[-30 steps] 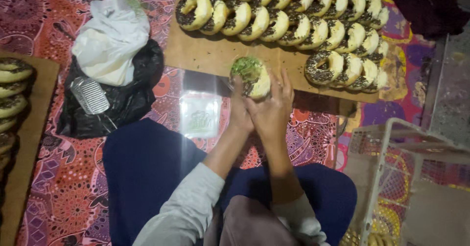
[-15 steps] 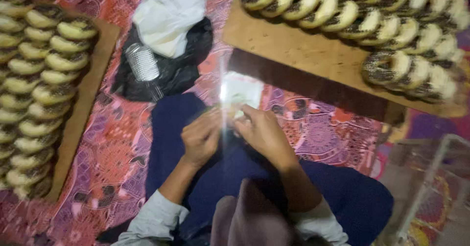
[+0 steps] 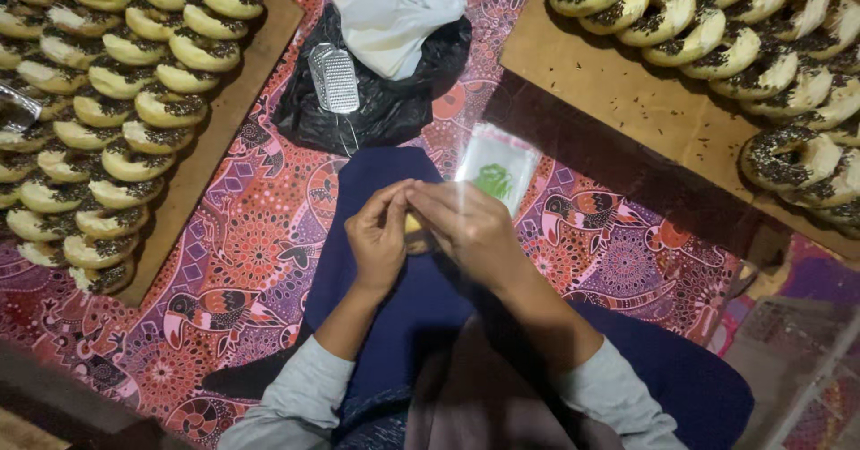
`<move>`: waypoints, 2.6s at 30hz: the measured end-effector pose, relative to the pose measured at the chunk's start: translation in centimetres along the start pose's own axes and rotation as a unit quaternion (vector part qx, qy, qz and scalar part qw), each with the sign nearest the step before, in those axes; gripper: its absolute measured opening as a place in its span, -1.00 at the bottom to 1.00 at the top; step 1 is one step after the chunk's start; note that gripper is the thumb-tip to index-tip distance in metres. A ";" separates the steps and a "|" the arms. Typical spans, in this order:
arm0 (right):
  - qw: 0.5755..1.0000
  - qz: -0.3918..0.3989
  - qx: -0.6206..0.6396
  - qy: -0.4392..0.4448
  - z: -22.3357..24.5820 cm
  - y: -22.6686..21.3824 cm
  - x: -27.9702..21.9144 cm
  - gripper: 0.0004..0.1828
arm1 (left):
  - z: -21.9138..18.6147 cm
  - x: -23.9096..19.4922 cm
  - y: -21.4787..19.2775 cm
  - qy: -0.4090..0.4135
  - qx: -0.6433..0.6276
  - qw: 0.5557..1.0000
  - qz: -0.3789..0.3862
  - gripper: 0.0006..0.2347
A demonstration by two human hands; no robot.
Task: The person sits on a patterned mat and repeatedly picks up ring-shaped doughnuts from a wooden board, places them into small clear plastic bags, and sets the packaged items into a white plastic crate. The process is repeated for multiple doughnuts.
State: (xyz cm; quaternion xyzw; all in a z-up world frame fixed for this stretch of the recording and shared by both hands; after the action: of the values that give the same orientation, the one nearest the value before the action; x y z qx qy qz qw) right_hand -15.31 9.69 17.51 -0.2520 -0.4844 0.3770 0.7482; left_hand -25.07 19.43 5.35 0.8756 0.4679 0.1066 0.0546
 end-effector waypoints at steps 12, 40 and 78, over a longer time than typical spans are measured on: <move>0.996 0.009 -0.018 0.089 -3.4 0.6 -0.1 -0.57 | -0.9 1.0 1.4 0.008 0.071 0.992 0.106 -0.80; 1.000 0.002 -0.021 0.003 -2.1 0.2 -2.8 -0.53 | -3.3 0.1 3.6 0.031 0.142 0.986 0.081 -0.84; 0.898 -0.109 0.252 0.345 -9.1 7.6 -11.5 -0.81 | -4.2 0.3 -0.2 0.083 0.240 0.965 0.056 -0.81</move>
State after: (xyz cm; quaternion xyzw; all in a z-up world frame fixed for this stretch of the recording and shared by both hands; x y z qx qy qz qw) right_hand -12.22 4.71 2.04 -0.1146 -0.1091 0.2921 0.9432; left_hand -26.10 19.80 9.44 0.8758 0.4328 0.0665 -0.2029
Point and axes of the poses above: each hand's wrist, its own x-axis towards the middle knuckle, its own y-axis out of the palm, z = x × y, the point moved 8 cm from there along x, towards the middle knuckle, and after that the axes turned 9 degrees about -x, right-handed, at the moved point
